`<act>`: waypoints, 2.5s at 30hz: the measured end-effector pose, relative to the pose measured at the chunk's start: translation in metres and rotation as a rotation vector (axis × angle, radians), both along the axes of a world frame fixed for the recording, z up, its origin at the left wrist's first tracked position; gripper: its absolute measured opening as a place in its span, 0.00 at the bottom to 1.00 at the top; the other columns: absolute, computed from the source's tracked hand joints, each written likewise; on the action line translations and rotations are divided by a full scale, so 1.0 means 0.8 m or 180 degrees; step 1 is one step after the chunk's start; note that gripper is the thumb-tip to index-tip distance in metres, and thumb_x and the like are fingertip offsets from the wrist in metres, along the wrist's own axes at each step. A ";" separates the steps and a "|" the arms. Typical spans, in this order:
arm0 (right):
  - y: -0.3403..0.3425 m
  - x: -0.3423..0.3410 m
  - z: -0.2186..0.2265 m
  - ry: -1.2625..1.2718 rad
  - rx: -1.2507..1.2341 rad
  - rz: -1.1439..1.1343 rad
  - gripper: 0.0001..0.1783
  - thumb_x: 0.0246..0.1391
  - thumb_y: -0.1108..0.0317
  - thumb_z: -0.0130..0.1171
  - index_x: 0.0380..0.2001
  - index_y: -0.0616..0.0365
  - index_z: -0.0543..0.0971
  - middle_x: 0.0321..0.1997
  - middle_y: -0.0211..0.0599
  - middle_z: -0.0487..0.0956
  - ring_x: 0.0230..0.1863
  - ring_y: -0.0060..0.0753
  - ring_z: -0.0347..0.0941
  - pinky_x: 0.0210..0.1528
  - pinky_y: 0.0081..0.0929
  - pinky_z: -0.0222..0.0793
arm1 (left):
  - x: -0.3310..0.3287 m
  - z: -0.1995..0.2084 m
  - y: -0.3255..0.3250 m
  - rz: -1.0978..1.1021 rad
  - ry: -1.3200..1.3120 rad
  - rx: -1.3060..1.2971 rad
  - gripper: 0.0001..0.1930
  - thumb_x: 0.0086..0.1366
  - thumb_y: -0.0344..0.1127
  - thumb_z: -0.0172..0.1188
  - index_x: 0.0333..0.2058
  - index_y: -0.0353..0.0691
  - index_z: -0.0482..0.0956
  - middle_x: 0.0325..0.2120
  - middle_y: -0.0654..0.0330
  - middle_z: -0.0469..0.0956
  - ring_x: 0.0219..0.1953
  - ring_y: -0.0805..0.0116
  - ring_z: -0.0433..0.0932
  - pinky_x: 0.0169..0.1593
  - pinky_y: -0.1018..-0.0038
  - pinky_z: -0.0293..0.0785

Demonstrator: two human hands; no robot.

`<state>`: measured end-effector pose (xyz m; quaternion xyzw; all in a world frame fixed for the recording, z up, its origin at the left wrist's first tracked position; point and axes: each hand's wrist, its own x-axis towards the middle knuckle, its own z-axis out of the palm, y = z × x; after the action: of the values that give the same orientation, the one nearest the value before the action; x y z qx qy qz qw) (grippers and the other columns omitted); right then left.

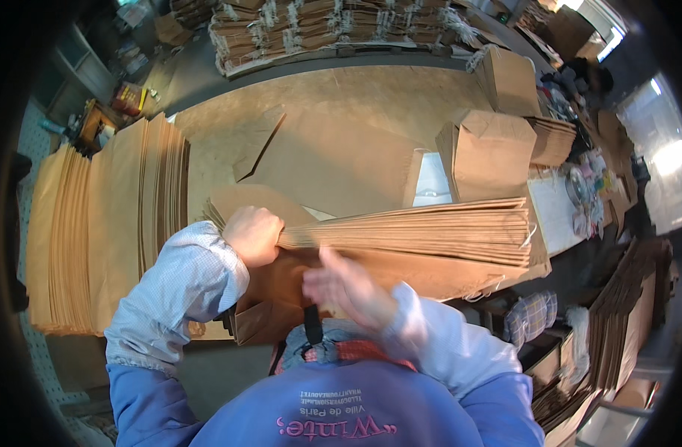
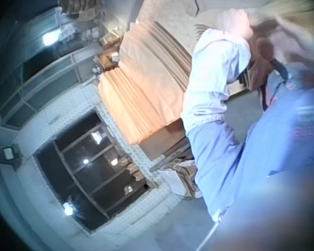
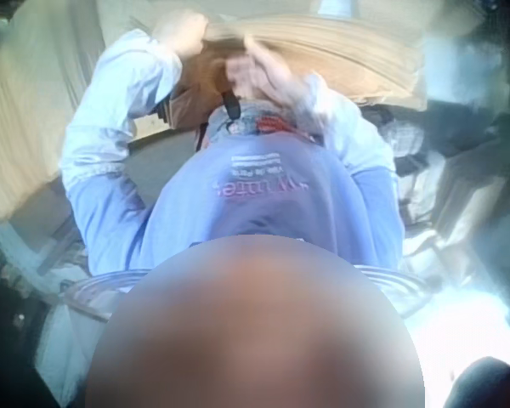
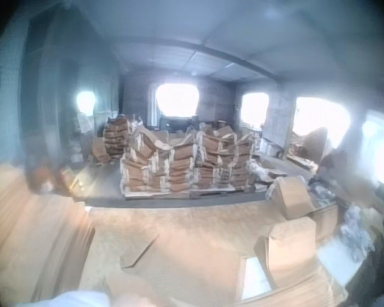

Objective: The person gathers flat brown paper sheets, aligns them into a stack, and ties them with string. They repeat this process to create multiple bundles, then carry a stack of bundles to another area.

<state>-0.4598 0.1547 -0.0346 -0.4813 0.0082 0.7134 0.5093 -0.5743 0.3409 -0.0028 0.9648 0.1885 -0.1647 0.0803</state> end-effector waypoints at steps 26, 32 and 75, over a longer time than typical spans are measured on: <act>-0.203 -0.235 -0.060 -0.0732 0.0716 -0.1795 0.21 0.54 0.73 0.61 0.51 0.64 0.71 0.47 0.37 0.78 0.49 0.31 0.74 0.52 0.32 0.71 | 0.030 -0.206 -0.005 -0.0262 0.1991 -0.0311 0.52 0.55 0.79 0.47 0.62 0.37 0.66 0.57 0.47 0.72 0.60 0.53 0.70 0.65 0.60 0.60; -0.221 -0.235 -0.079 -0.1210 0.1079 -0.1310 0.21 0.56 0.69 0.62 0.52 0.64 0.73 0.48 0.39 0.79 0.48 0.33 0.75 0.52 0.32 0.71 | -0.009 -0.411 0.050 0.0434 0.2847 -0.1401 0.51 0.56 0.79 0.47 0.62 0.37 0.67 0.57 0.47 0.72 0.60 0.55 0.70 0.65 0.61 0.61; -0.632 -0.080 0.100 -0.2792 0.2377 -0.1292 0.12 0.50 0.63 0.59 0.35 0.59 0.80 0.36 0.41 0.80 0.38 0.47 0.76 0.43 0.38 0.72 | 0.346 0.051 -0.426 -0.0168 0.2250 -0.1334 0.46 0.63 0.76 0.36 0.56 0.37 0.75 0.52 0.57 0.77 0.53 0.70 0.74 0.60 0.68 0.66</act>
<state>-0.5236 -0.3508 0.0454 -0.5080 -0.3614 0.2921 0.7253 -0.2974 0.0004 0.0380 0.8161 0.1421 -0.5229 0.2011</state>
